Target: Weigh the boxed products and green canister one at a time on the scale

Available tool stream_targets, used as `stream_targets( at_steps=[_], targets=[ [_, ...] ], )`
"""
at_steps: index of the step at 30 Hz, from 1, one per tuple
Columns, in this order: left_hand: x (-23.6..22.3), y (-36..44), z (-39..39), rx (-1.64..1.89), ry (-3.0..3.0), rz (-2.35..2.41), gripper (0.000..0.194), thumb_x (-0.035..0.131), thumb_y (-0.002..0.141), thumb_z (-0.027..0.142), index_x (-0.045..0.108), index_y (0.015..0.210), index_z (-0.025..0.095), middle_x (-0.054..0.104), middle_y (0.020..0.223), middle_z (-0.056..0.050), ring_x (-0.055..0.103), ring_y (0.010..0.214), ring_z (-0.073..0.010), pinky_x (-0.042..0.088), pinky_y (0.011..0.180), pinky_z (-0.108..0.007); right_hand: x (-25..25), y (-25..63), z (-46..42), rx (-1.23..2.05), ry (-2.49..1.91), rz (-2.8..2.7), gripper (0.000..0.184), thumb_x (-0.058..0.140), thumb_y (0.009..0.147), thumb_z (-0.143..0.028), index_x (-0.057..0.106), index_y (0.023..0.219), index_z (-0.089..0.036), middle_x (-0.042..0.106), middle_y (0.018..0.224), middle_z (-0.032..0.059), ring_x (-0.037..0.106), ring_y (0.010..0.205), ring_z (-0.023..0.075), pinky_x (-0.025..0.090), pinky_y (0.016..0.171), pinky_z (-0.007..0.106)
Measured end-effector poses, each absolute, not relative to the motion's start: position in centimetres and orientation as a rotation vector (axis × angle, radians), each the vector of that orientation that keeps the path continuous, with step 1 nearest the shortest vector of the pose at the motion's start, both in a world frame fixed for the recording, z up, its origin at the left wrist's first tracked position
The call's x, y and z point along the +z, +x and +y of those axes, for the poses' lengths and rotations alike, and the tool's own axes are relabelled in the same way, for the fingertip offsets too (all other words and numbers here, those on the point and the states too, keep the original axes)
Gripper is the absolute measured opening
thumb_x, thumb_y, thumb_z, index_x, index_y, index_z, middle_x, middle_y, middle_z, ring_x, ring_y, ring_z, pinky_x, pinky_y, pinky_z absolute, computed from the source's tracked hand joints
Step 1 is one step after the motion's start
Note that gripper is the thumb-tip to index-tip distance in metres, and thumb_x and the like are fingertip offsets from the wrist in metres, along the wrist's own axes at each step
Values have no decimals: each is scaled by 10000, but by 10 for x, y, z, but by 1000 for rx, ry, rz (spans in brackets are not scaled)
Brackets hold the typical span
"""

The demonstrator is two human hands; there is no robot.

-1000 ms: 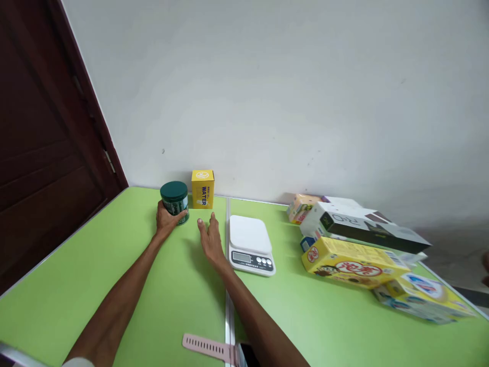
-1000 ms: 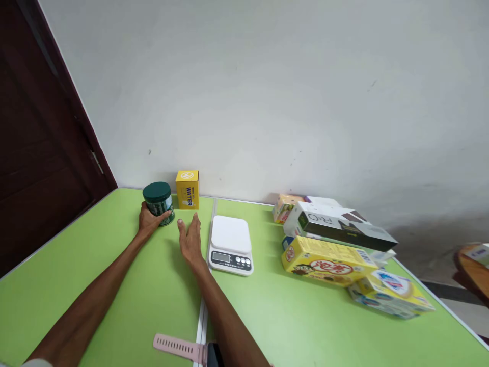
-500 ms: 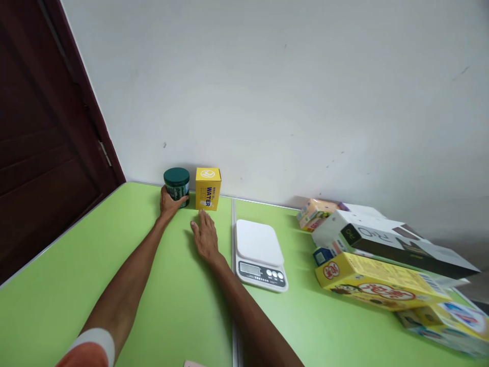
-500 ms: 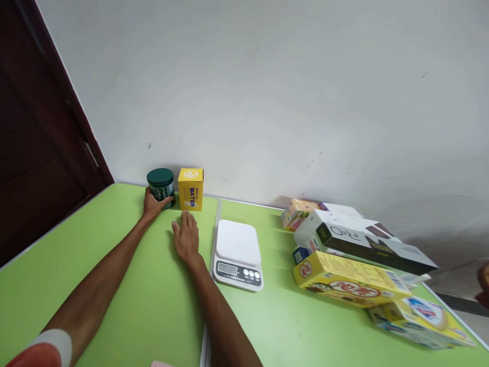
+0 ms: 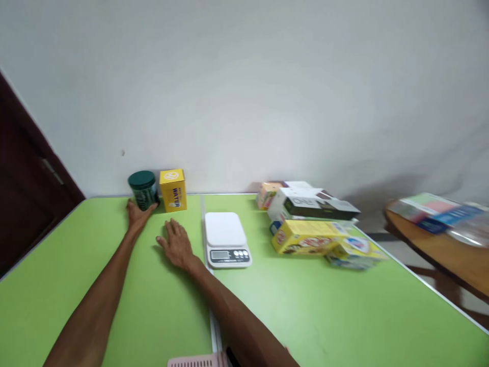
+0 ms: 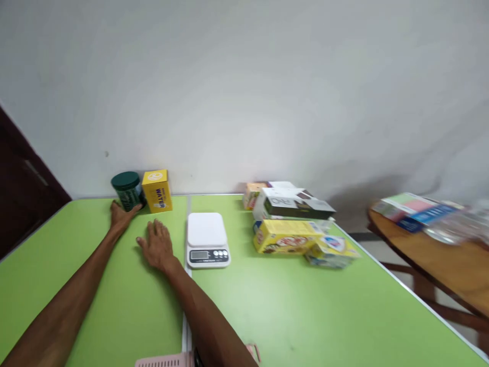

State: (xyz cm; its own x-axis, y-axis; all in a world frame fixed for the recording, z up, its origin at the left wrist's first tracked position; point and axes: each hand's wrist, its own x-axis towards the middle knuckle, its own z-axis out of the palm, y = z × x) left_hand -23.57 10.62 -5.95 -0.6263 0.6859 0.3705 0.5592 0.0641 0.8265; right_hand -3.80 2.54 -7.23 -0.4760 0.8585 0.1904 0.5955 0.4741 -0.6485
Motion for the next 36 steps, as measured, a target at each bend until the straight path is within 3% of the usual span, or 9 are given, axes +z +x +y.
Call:
stream_targets(
  at_steps=[5, 8, 11, 13, 17, 22, 26, 29, 36],
  targets=[
    [-50, -211, 64, 1670, 1288, 2258, 963, 792, 785, 452, 317, 1521, 51, 386, 1549, -302, 371, 1514, -420, 306, 1263, -598, -52, 11, -27, 952, -929, -2284, 638, 517, 1039, -578, 533, 1535, -176, 544, 1585, 164, 474, 1507, 328, 366, 1245, 530],
    [-27, -163, 33, 1810, 1547, 2092, 896, 716, 856, 465, 304, 1541, 60, 373, 1559, -296, 397, 1504, -395, 311, 1269, -563, -36, 62, -59, 1140, -853, -2071, 563, 518, 1034, -574, 630, 1449, -210, 660, 1472, 128, 644, 1341, 308, 528, 1104, 485],
    [-7, -94, 2, 1828, 1793, 1795, 797, 666, 919, 501, 327, 1550, 153, 429, 1544, -230, 462, 1468, -352, 360, 1251, -534, -25, 129, -79, 938, -936, -1665, 438, 520, 1034, -538, 732, 1270, -235, 761, 1299, 96, 719, 1188, 285, 571, 1016, 463],
    [-3, -42, -16, 1747, 1870, 1578, 743, 654, 944, 495, 341, 1550, 200, 441, 1566, -207, 473, 1471, -339, 363, 1255, -524, -24, 179, -82, 638, -1079, -1363, 409, 496, 1037, -527, 738, 1189, -233, 772, 1230, 105, 711, 1156, 284, 551, 1020, 472],
    [-15, 58, -34, 1421, 1902, 1220, 735, 660, 949, 489, 338, 1565, 250, 453, 1601, -174, 483, 1481, -329, 373, 1251, -533, -37, 270, -68, 163, -1356, -926, 554, 420, 1017, -580, 648, 1294, -158, 678, 1343, 193, 608, 1274, 324, 438, 1122, 537],
    [-34, 145, -6, 1067, 1797, 1219, 868, 724, 875, 356, 294, 1591, 118, 375, 1637, -270, 404, 1539, -370, 350, 1258, -530, -67, 314, -40, 275, -1429, -903, 758, 381, 957, -675, 552, 1423, -102, 597, 1449, 248, 534, 1365, 362, 369, 1175, 571],
    [-34, 169, 28, 1056, 1793, 1239, 704, 789, 782, 241, 525, 1420, 100, 577, 1476, -242, 532, 1427, -359, 407, 1213, -497, -79, 310, -27, 307, -1428, -879, 832, 371, 955, -710, 490, 1505, -97, 502, 1558, 258, 444, 1462, 371, 300, 1231, 570],
    [-31, 171, 42, 1019, 1777, 1221, 540, 816, 769, 264, 635, 1260, 131, 704, 1300, -189, 677, 1219, -320, 505, 1102, -494, -80, 307, -23, 298, -1431, -862, 855, 340, 961, -729, 486, 1524, -102, 489, 1577, 246, 425, 1482, 362, 280, 1251, 555],
    [-18, 150, 31, 901, 1843, 1091, 553, 872, 742, 376, 673, 1219, 178, 772, 1210, -135, 734, 1046, -283, 587, 968, -472, -77, 312, -27, 193, -1452, -870, 809, 313, 991, -719, 536, 1489, -121, 546, 1523, 238, 459, 1451, 359, 316, 1227, 567]
  ],
)
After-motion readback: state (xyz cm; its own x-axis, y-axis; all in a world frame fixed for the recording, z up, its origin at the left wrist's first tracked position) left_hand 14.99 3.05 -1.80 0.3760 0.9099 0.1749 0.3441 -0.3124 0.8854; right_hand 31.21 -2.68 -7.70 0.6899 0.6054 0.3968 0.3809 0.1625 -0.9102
